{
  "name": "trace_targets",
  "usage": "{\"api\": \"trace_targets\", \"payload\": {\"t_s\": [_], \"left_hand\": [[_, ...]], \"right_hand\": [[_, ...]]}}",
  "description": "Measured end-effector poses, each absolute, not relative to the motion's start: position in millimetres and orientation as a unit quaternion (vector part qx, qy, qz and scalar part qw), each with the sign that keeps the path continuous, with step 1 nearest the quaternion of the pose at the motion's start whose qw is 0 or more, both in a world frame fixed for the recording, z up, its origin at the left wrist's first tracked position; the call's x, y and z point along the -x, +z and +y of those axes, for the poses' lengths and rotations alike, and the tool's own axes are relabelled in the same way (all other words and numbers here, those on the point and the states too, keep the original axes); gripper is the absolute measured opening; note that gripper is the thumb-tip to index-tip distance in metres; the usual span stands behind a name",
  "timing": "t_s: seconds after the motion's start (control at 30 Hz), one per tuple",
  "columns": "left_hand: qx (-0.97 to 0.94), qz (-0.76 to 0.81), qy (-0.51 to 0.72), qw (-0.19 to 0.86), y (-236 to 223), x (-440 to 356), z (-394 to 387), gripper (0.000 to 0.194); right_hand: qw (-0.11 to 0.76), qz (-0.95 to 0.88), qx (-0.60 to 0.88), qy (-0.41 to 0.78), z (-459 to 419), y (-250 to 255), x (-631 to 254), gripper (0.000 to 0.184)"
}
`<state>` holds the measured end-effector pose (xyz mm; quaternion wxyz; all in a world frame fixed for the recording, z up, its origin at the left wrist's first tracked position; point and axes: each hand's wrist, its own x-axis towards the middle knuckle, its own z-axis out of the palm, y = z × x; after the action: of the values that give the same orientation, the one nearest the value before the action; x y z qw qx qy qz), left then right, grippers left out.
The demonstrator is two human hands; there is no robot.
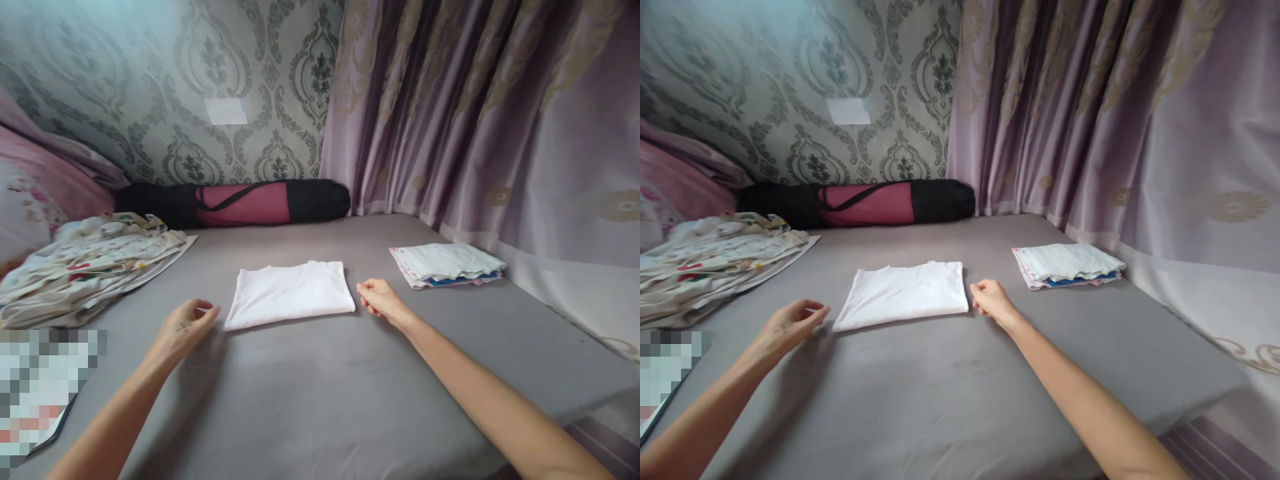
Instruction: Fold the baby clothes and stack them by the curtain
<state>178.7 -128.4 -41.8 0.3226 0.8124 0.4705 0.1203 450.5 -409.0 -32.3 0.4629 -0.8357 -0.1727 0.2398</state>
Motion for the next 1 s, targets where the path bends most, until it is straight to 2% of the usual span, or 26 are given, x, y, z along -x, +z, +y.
{"api": "trace_targets", "payload": {"t_s": [0.1,0.2,0.33,0.47,0.57,1.0], "left_hand": [[-0.840,0.441,0.149,0.278,-34,-194,-137,0.038],[-0.870,0.387,0.153,0.266,-35,-221,-151,0.034],[-0.920,0.275,0.182,0.212,-53,-261,-163,0.030],[-0.958,0.161,0.195,0.135,-71,-295,-166,0.032],[-0.970,0.165,0.157,0.085,-81,-309,-166,0.036],[-0.958,0.264,0.104,0.039,-94,-304,-165,0.054]], "right_hand": [[0.439,-0.237,0.851,0.161,-389,-32,-452,0.016],[0.373,-0.345,0.857,0.079,-361,-37,-444,0.016],[0.280,-0.479,0.832,0.021,-321,-43,-423,0.031],[0.185,-0.543,0.819,0.023,-289,-52,-403,0.045],[0.145,-0.562,0.814,0.026,-279,-62,-395,0.053],[0.116,-0.588,0.793,0.107,-299,-65,-425,0.059]]}}
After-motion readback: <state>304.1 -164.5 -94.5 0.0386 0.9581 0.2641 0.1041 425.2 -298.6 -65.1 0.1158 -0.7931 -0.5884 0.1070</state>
